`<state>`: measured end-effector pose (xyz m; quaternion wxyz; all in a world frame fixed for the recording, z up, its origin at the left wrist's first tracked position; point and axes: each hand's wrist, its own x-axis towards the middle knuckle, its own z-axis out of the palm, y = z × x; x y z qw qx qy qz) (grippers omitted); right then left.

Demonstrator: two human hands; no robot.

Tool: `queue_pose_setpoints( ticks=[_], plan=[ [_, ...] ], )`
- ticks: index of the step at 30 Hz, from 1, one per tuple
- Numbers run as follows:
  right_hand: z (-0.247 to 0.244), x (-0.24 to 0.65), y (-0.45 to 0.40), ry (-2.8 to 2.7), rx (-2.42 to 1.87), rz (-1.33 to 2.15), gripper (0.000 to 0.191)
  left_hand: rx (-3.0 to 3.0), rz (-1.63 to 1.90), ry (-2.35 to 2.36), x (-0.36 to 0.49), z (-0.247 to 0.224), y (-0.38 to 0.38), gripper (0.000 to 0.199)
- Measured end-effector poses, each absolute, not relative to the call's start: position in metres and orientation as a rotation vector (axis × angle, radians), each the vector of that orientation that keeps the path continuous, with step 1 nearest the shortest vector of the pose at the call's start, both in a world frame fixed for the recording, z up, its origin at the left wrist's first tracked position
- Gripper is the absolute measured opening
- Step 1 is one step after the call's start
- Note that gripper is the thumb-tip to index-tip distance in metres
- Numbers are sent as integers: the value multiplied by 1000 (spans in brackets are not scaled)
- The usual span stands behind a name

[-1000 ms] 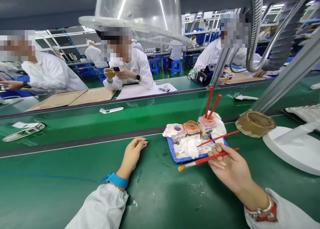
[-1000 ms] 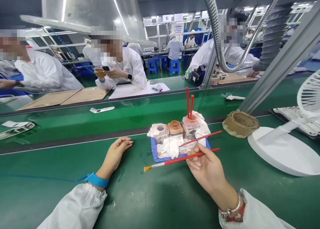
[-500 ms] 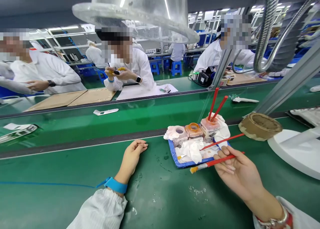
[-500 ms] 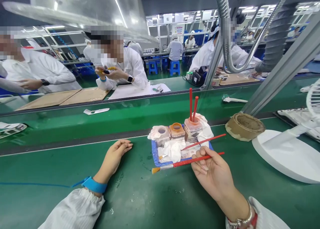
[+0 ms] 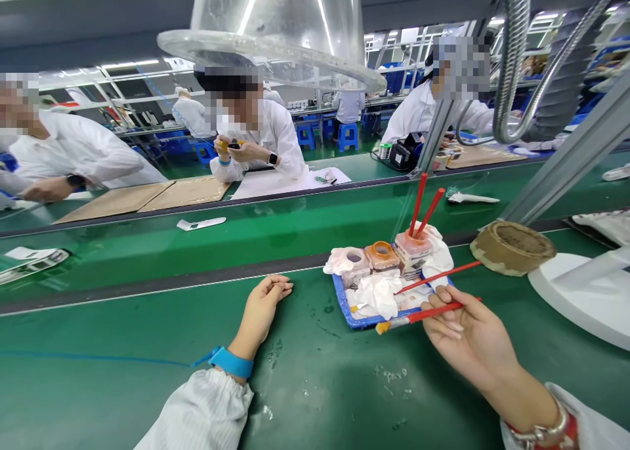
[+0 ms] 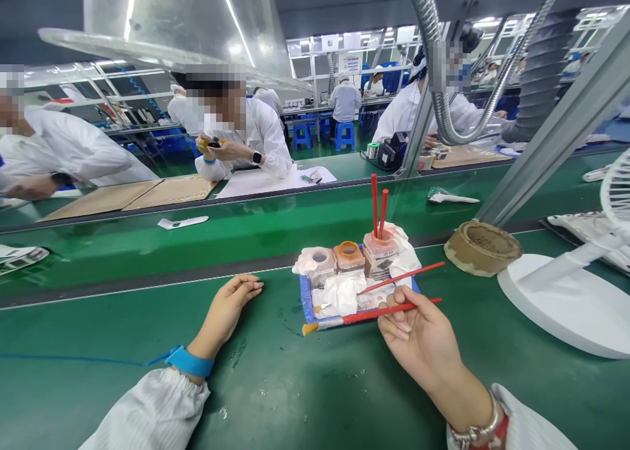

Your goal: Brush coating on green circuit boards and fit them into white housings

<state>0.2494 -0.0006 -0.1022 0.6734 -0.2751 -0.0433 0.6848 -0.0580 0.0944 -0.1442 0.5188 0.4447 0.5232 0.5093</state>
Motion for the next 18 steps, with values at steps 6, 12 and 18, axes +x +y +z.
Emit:
queue_pose_setpoints(
  ticks=[6,12,18],
  plan=[
    [-103,248,0,-88,-628,1524,20,1064,1228,1228,-59,-142,94,17],
    [-102,249,0,-68,-645,1513,17,1062,1222,1224,-59,-144,94,16],
    [-100,248,0,-56,-668,1502,17,1052,1220,1229,-58,-144,95,15]
  ],
)
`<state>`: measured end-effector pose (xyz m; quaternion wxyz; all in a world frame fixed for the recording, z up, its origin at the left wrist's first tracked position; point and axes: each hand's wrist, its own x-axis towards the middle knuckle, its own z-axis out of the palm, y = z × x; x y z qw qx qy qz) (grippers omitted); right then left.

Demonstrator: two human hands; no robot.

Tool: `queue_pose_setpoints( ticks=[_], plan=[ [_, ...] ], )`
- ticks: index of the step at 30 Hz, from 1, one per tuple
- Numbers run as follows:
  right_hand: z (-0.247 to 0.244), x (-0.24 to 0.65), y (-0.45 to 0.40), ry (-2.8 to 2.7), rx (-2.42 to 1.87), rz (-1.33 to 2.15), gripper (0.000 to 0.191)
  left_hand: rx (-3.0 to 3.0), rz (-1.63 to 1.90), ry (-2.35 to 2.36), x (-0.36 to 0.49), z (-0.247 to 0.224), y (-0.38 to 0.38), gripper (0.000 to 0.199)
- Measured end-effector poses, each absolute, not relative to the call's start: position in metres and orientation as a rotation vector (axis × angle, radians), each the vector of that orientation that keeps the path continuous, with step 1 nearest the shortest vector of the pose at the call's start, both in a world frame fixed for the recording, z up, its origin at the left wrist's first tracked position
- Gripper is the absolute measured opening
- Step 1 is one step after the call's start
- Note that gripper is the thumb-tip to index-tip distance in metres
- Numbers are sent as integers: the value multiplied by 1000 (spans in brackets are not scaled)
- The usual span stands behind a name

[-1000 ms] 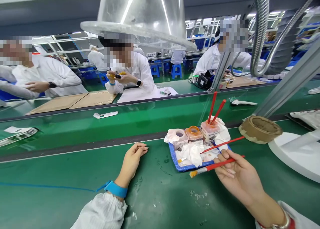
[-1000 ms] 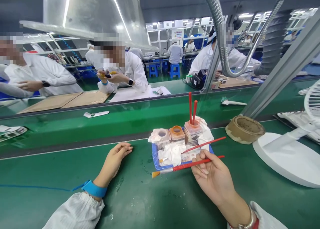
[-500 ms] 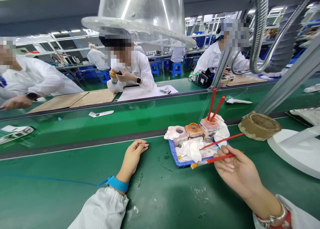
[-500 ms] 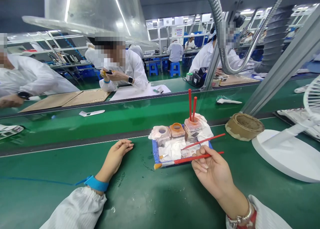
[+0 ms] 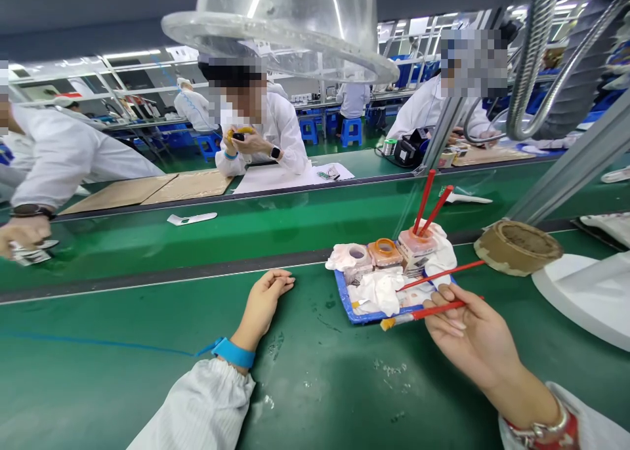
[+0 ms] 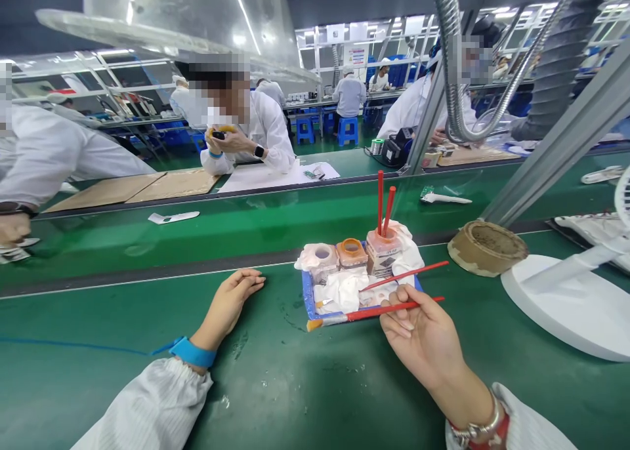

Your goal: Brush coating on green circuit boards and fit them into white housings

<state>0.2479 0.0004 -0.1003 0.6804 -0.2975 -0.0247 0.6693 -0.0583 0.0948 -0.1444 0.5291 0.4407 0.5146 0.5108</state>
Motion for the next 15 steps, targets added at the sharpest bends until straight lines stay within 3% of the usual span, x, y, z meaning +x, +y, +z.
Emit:
queue_pose_setpoints(
  ticks=[15],
  plan=[
    [-102,248,0,-67,-660,1520,19,1051,1217,1230,-58,-144,94,14]
  ],
)
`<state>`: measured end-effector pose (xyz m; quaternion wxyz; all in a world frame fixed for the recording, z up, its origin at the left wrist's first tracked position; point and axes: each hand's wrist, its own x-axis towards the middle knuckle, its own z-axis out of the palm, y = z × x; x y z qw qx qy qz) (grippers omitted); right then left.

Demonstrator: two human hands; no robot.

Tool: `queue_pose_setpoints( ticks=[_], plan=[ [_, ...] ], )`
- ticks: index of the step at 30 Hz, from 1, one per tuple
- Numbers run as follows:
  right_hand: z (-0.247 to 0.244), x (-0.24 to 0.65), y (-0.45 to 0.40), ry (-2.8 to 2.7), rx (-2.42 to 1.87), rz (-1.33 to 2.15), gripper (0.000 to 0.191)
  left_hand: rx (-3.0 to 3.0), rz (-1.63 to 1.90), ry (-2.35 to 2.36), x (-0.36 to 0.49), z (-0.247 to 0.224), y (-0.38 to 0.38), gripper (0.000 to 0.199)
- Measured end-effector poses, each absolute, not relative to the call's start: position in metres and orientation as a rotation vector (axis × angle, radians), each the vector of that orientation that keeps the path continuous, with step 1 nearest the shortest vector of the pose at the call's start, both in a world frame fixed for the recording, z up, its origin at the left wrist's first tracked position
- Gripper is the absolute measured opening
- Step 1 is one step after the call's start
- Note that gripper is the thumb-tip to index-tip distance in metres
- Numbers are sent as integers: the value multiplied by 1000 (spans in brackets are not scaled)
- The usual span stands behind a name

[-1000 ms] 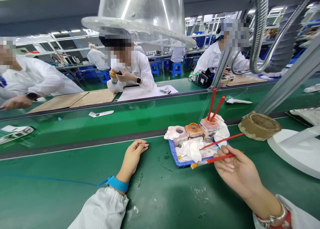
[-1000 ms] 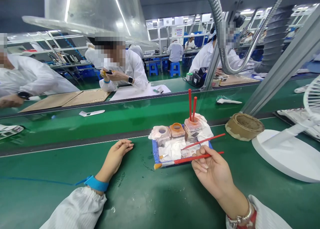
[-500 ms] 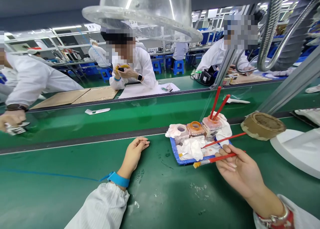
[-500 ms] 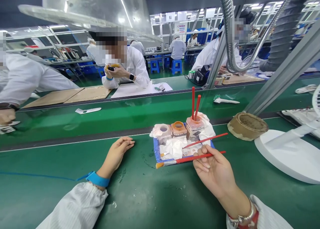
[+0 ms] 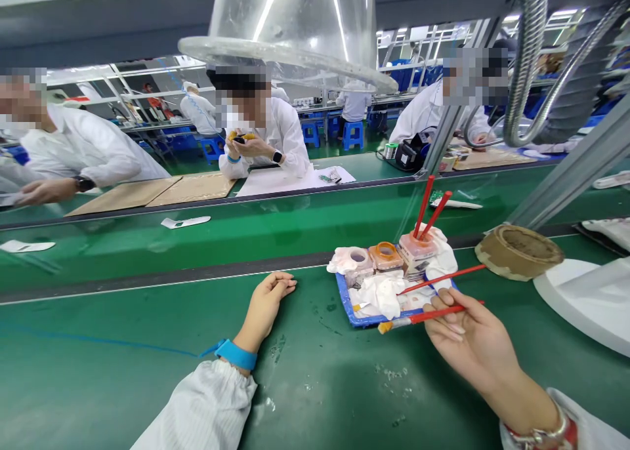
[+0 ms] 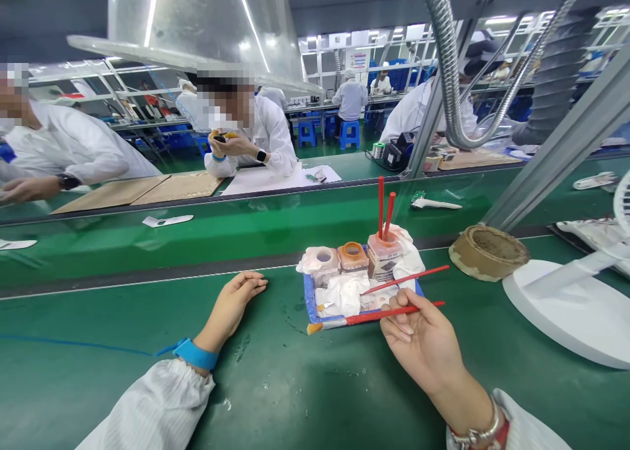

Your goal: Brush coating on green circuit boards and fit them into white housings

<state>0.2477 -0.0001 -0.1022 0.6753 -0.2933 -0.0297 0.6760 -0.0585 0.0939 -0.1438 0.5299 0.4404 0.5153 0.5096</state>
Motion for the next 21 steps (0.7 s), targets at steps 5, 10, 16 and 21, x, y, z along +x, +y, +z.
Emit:
queue_pose_setpoints(
  ticks=[5,10,16,21],
  plan=[
    [-101,247,-2,-80,-653,1523,20,1060,1227,1224,-57,-143,95,14],
    [-101,247,-1,-86,-654,1529,20,1070,1225,1223,-59,-145,94,14],
    [-103,247,-2,-94,-648,1537,20,1065,1227,1231,-59,-145,94,16],
    [-101,246,-2,-101,-645,1535,21,1056,1228,1232,-57,-142,93,15]
  ],
)
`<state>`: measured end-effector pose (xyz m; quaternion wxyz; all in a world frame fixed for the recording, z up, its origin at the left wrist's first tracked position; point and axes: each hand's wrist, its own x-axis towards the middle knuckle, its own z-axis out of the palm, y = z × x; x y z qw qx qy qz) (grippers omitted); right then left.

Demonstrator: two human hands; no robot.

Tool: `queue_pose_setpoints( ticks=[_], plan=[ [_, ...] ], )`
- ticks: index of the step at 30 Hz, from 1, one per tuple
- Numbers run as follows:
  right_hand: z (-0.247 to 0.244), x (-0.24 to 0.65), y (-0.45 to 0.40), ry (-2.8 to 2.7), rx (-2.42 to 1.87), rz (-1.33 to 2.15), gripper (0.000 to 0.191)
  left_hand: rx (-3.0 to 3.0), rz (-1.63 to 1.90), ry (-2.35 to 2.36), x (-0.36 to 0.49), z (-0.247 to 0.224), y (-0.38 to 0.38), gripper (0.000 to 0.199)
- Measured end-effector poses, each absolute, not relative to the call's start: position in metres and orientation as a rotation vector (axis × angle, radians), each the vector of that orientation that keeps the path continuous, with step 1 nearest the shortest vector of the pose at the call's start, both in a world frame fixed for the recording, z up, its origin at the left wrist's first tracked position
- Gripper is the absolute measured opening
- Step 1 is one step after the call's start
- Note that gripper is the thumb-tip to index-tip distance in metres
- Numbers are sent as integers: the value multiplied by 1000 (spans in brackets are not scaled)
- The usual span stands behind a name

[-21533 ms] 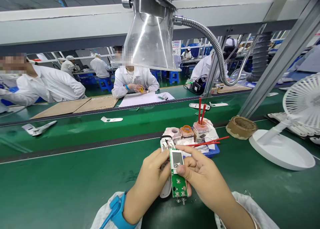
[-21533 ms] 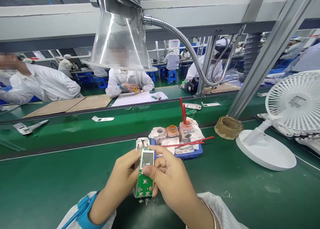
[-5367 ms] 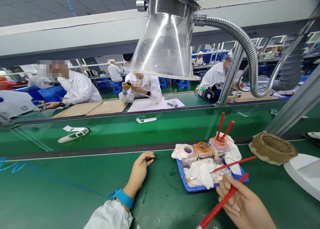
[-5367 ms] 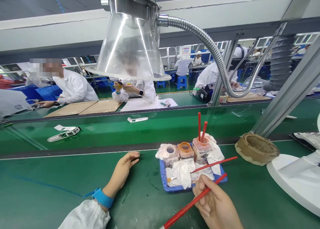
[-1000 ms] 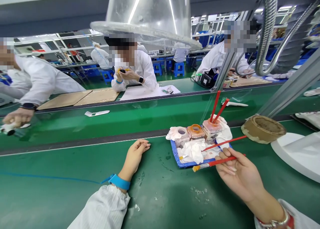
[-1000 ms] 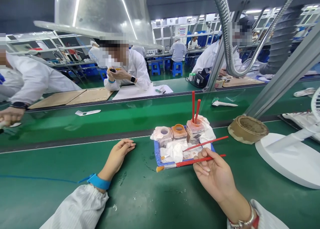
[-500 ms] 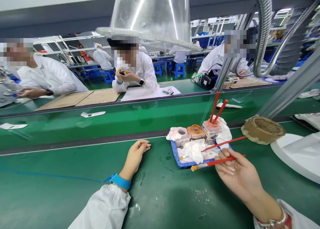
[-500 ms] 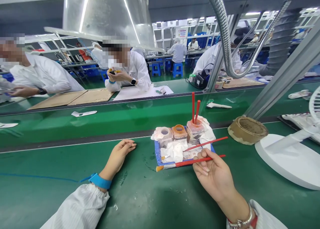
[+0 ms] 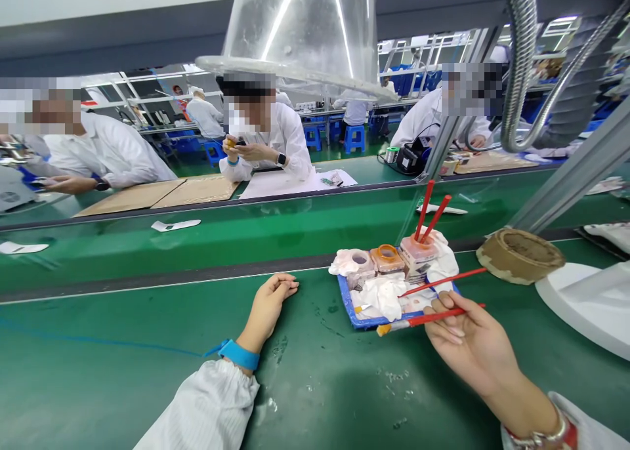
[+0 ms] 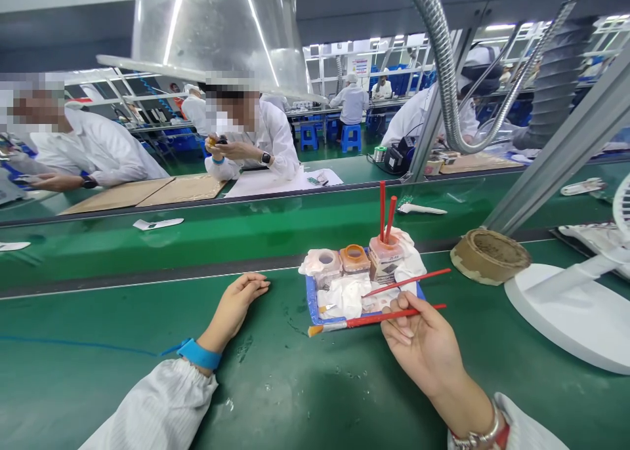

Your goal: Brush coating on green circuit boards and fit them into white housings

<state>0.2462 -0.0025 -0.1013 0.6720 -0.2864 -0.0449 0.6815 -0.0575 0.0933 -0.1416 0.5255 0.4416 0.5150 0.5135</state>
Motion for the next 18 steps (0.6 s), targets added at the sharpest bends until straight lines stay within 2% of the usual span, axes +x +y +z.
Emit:
queue_pose_setpoints(
  ticks=[18],
  plan=[
    [-102,246,-1,-87,-672,1525,20,1063,1240,1216,-58,-142,93,15]
  ],
)
